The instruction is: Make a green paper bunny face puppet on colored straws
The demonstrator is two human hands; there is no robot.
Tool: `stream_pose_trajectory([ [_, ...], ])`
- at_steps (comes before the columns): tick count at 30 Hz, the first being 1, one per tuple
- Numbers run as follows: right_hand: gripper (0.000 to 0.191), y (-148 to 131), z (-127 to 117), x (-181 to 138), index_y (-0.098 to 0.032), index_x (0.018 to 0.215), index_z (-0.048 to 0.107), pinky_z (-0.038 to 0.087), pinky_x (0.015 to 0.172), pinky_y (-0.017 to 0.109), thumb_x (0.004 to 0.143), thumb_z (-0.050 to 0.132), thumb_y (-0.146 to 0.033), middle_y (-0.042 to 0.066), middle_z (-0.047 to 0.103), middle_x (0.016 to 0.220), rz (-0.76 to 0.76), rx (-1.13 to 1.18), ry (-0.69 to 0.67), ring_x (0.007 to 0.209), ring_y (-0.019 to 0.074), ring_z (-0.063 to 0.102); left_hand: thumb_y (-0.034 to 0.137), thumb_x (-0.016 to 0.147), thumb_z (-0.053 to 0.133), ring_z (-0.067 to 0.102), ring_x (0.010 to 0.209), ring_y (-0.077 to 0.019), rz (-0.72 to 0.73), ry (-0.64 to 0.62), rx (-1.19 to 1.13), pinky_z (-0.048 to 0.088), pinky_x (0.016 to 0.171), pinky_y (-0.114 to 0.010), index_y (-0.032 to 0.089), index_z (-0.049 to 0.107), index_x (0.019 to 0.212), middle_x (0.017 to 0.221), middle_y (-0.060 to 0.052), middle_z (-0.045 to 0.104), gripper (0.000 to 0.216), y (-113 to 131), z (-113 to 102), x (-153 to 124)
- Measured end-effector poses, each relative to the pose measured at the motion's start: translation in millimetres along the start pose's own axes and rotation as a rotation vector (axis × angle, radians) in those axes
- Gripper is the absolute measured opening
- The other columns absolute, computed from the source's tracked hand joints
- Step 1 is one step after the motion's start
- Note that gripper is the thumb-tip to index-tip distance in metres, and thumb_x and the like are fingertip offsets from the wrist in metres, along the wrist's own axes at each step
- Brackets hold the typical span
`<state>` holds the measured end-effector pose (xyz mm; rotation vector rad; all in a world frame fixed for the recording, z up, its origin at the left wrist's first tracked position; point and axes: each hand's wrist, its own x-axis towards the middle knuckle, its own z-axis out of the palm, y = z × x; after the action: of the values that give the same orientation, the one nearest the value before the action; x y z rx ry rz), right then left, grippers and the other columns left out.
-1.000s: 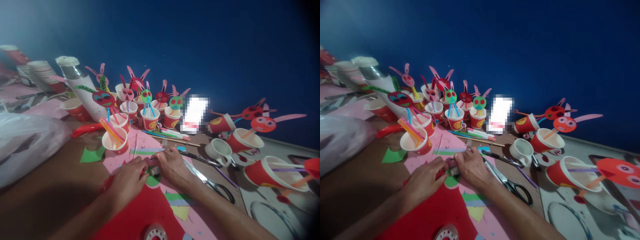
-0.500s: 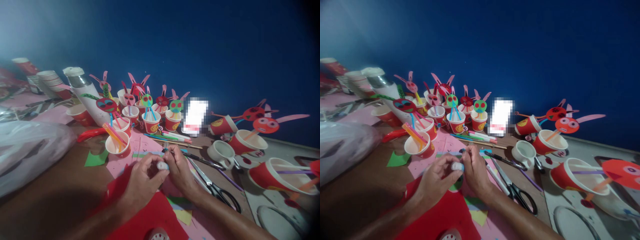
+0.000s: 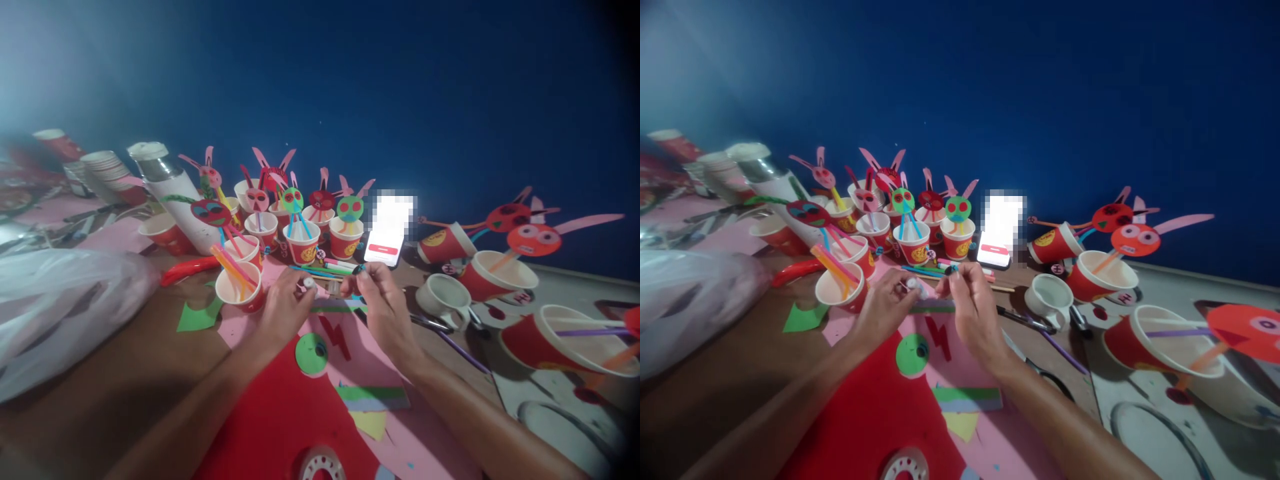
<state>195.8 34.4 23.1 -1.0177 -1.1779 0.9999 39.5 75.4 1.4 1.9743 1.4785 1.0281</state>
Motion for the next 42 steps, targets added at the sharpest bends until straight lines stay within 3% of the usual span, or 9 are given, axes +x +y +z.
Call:
stream_pose_trajectory([
  [6,0.015,-1,1,-1,-0.021,0.08,0.046,0.042,0.072,0.029,0.093,0.038,-0.023,-0.003,0.057,0.071,-0.012,0.023,-0.05,0.07,0.0121,0.055,0.017,0.073,0.056,0.056,0.073,-0.0152,0.037,-0.008,0.005,0.046,0.07,-0.028,0.019,0.059,0.091,0.087,-0.002,0.06,0.018,-5,7,0],
  [10,0.015,-2,0,-1,-0.021,0.08,0.045,0.041,0.07,0.027,0.093,0.037,-0.023,-0.003,0.058,0.07,0.001,0.023,-0.062,0.069,0.0114,0.055,0.017,0.073,0.056,0.053,0.063,-0.0102,0.05,-0.025,-0.023,0.046,0.064,-0.024,0.019,0.057,0.1,0.092,-0.002,0.058,0.027,-9,10,-2],
  [18,0.014,0,0,0,-0.021,0.08,0.044,0.041,0.068,0.028,0.092,0.037,-0.023,-0.003,0.056,0.068,0.002,0.021,-0.066,0.068,0.012,0.055,0.019,0.076,0.052,0.051,0.06,-0.0088,0.049,-0.05,-0.013,0.045,0.06,-0.022,0.018,0.058,0.097,0.091,-0.002,0.056,0.022,-11,14,-1],
  [24,0.014,1,-2,0,-0.021,0.079,0.044,0.042,0.069,0.027,0.092,0.039,-0.024,-0.004,0.055,0.066,0.016,0.007,-0.091,0.065,0.0113,0.054,0.021,0.079,0.049,0.055,0.069,-0.013,0.01,-0.087,0.082,0.045,0.068,-0.026,0.02,0.054,0.111,0.095,-0.003,0.058,0.032,-1,-10,-21],
  [27,0.014,4,-3,0,-0.021,0.078,0.045,0.041,0.066,0.026,0.09,0.041,-0.025,-0.004,0.056,0.066,0.056,-0.01,-0.159,0.064,0.0109,0.053,0.023,0.084,0.043,0.058,0.076,-0.0152,-0.021,-0.194,0.159,0.043,0.071,-0.026,0.021,0.06,0.093,0.09,-0.002,0.062,0.019,0,-29,-41],
  [31,0.016,11,-2,0,-0.02,0.075,0.046,0.04,0.059,0.025,0.089,0.043,-0.027,-0.003,0.057,0.065,0.183,-0.066,-0.347,0.06,0.0108,0.053,0.025,0.084,0.043,0.059,0.077,-0.0161,-0.106,-0.395,0.313,0.041,0.065,-0.025,0.023,0.061,0.088,0.088,-0.001,0.063,0.019,-3,-35,-56],
  [36,0.014,16,-3,-1,-0.019,0.075,0.048,0.041,0.061,0.025,0.087,0.045,-0.026,-0.001,0.059,0.07,0.214,-0.16,-0.468,0.063,0.0118,0.054,0.026,0.078,0.051,0.058,0.071,-0.0166,-0.126,-0.465,0.383,0.035,0.058,-0.026,0.022,0.058,0.075,0.084,0.0,0.06,0.009,4,-26,-57],
  [42,0.015,13,-7,1,-0.019,0.075,0.049,0.043,0.062,0.026,0.086,0.045,-0.027,-0.001,0.057,0.069,0.215,-0.15,-0.489,0.066,0.0127,0.055,0.021,0.074,0.053,0.059,0.07,-0.0176,-0.165,-0.498,0.426,0.032,0.056,-0.026,0.022,0.056,0.076,0.083,-0.001,0.061,0.003,8,-25,-55],
])
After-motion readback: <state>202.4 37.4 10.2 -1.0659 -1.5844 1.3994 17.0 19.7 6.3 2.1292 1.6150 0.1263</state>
